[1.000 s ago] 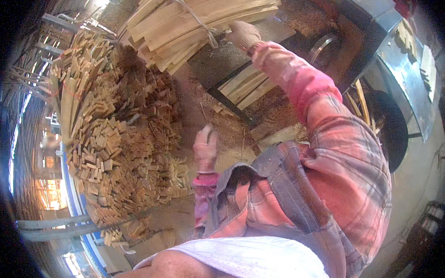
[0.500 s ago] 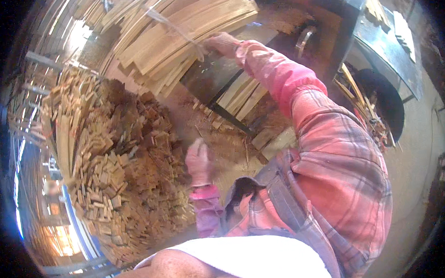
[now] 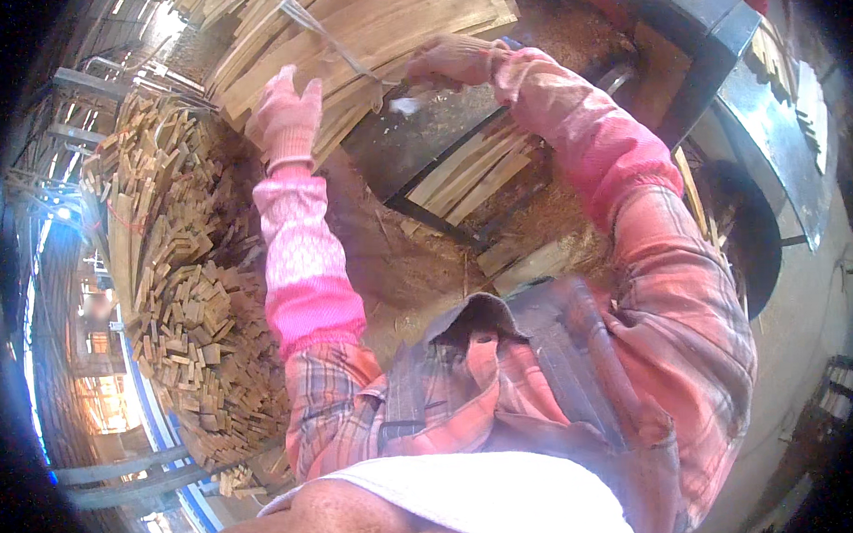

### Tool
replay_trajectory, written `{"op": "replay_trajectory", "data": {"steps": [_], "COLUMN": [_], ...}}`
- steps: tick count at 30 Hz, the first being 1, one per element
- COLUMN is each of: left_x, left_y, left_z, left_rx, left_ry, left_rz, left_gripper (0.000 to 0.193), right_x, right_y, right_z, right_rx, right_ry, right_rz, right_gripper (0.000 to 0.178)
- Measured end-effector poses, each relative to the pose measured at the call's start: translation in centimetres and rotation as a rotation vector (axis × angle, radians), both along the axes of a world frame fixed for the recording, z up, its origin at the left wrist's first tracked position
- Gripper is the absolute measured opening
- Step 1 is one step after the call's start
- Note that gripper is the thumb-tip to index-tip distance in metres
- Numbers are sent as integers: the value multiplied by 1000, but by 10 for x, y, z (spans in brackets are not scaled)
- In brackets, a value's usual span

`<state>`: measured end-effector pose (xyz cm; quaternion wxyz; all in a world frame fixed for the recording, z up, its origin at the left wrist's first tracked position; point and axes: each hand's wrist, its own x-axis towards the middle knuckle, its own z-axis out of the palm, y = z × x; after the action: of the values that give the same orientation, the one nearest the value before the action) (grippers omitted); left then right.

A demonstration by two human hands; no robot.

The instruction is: The person unties a bundle of wooden planks and places them on a workbench. They then use a handheld air nozzle to blow dust off the planks and the work surface. The person proceeds to pick up individual planks and push them through a machine, likely a planer or saw, to process the wood.

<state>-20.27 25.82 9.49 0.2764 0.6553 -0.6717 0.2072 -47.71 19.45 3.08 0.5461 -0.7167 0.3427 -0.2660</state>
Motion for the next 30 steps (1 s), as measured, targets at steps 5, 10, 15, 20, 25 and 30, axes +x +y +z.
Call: {"op": "replay_trajectory", "data": {"steps": [5,10,15,20,25,30], "left_x": [-17,-22,-42,-23,-25,-23], "left_y": [-61,-94,-97,-96,-101,-112], "left_z": [2,-6,-21,-31,-28,-25], "left_rx": [88,79,-64,-164,-132,-250], "left_ry": [43,-95,-227,-321,-274,-317], "left_rz": [50,83,81,132,81,77], "left_gripper": [79,89,80,69,63,63], "right_x": [-22,3,57,75,11,-2], "right_y": [10,22,-4,42,86,122], "right_z": [-29,-15,11,-24,-12,-12], "right_rx": [24,-92,149,-142,51,93], "right_ry": [-14,-175,-521,-120,-162,-128], "right_rz": [-18,-42,14,-65,-150,-48], "right_gripper": [28,30,29,23,23,25]}}
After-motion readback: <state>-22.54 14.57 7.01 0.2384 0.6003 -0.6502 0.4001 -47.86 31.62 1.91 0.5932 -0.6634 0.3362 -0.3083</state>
